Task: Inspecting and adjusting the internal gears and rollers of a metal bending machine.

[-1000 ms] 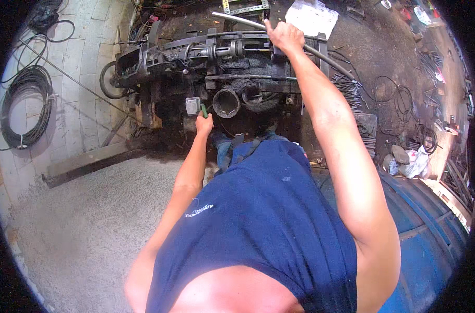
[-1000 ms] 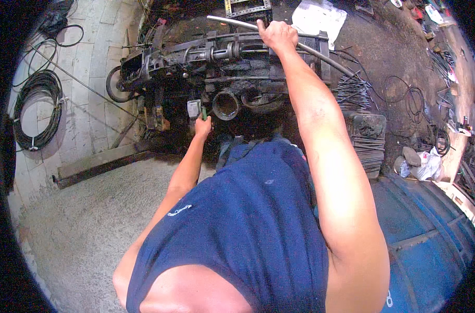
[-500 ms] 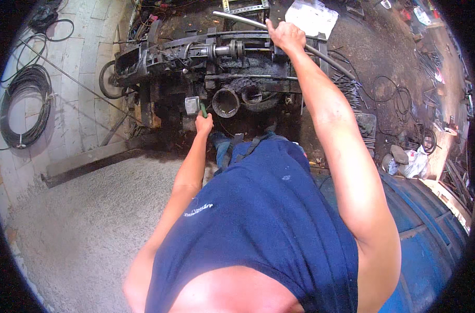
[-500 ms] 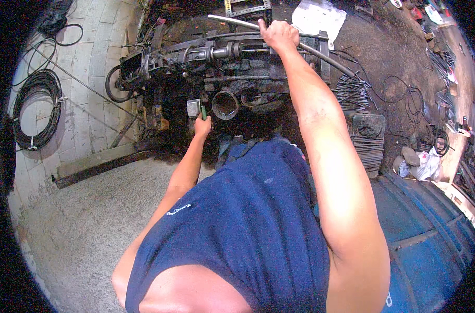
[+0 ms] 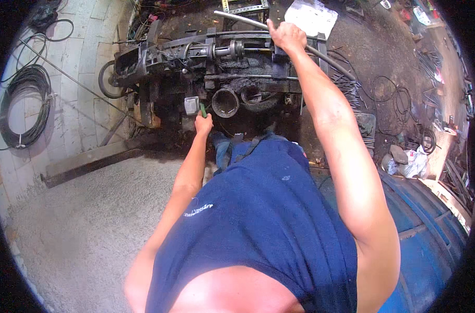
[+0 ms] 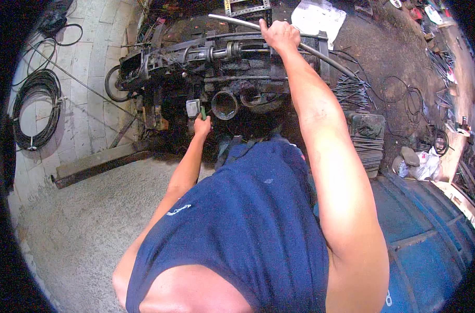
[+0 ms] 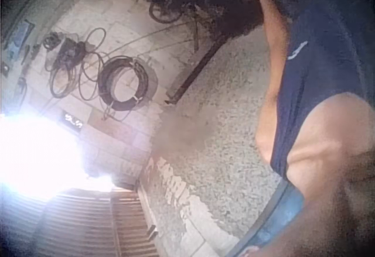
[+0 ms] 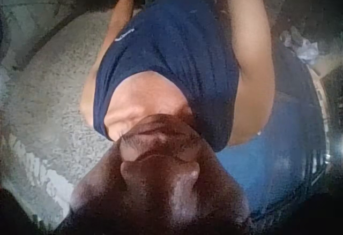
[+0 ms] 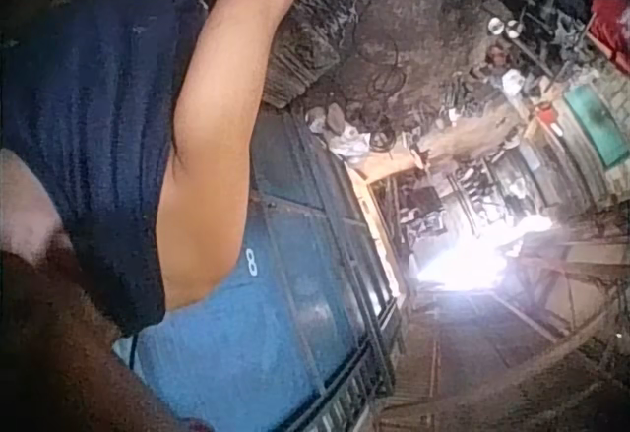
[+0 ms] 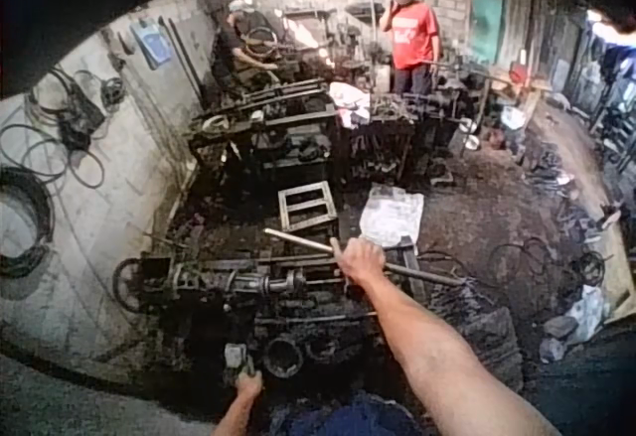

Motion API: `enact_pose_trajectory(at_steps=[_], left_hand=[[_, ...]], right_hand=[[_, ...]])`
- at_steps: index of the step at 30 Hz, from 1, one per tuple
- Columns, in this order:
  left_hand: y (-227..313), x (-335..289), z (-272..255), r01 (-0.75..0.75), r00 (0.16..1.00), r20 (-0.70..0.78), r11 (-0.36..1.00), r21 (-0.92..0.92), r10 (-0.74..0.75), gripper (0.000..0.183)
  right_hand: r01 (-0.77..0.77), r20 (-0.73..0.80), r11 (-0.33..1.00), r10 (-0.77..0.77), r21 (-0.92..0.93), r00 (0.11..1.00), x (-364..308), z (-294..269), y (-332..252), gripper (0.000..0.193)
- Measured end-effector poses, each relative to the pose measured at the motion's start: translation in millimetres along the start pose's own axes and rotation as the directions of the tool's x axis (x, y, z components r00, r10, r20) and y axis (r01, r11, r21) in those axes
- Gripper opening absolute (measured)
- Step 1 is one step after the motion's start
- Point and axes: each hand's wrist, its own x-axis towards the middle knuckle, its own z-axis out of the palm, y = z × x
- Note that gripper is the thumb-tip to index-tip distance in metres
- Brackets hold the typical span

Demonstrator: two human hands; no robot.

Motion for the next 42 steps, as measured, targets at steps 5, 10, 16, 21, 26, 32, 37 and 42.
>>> enact_pose_trajectory(at_steps=[5, 10, 16, 21, 26, 32, 37, 42], left_hand=[[-0.4, -1.6, 1.8, 0.012, 1.000, -0.020, 0.999, -0.033, -0.012, 0.042], [-2.7, 1.1, 1.6, 0.006, 0.999, -0.033, 1.000, 0.005, -0.006, 0.040], [4.9, -4.7, -1.6, 0.018, 1.000, -0.015, 0.999, -0.032, -0.018, 0.038], [2.6, -4.0, -0.3, -0.034, 0.999, -0.040, 0.999, -0.016, 0.033, 0.044], [-6.1, 1.3, 2.8, -0.038, 0.998, -0.057, 0.999, -0.028, 0.036, 0.043], [-3.7, 0.8, 4.2, 0.015, 0.999, -0.034, 0.998, -0.056, -0.017, 0.033], [-0.6, -0.6, 2.6, 0.009, 1.000, -0.023, 0.995, -0.097, -0.012, 0.029], [1.6, -2.2, 2.6, 0.005, 0.999, -0.036, 0.997, -0.080, -0.008, 0.027]], right_hand=[[-0.003, -0.003, 1.000, 0.003, -0.015, 1.000, 0.6, 1.1, 0.6, 0.070], [0.020, -0.021, 1.000, -0.020, 0.002, 1.000, 0.3, 2.0, 3.6, 0.070], [0.040, -0.058, 0.999, -0.040, 0.001, 0.998, -1.2, 1.7, 3.9, 0.070], [0.013, -0.027, 1.000, -0.013, -0.015, 1.000, -0.2, 0.2, 3.8, 0.070], [0.009, -0.020, 1.000, -0.009, -0.013, 1.000, -0.4, -0.8, 3.9, 0.070], [0.008, -0.054, 1.000, -0.009, -0.025, 0.999, 0.9, 3.9, 6.8, 0.070], [0.001, -0.045, 1.000, -0.002, -0.009, 0.999, 2.6, 5.0, 9.9, 0.071], [0.019, -0.065, 1.000, -0.019, -0.001, 0.998, 1.9, 3.4, 10.0, 0.071]])
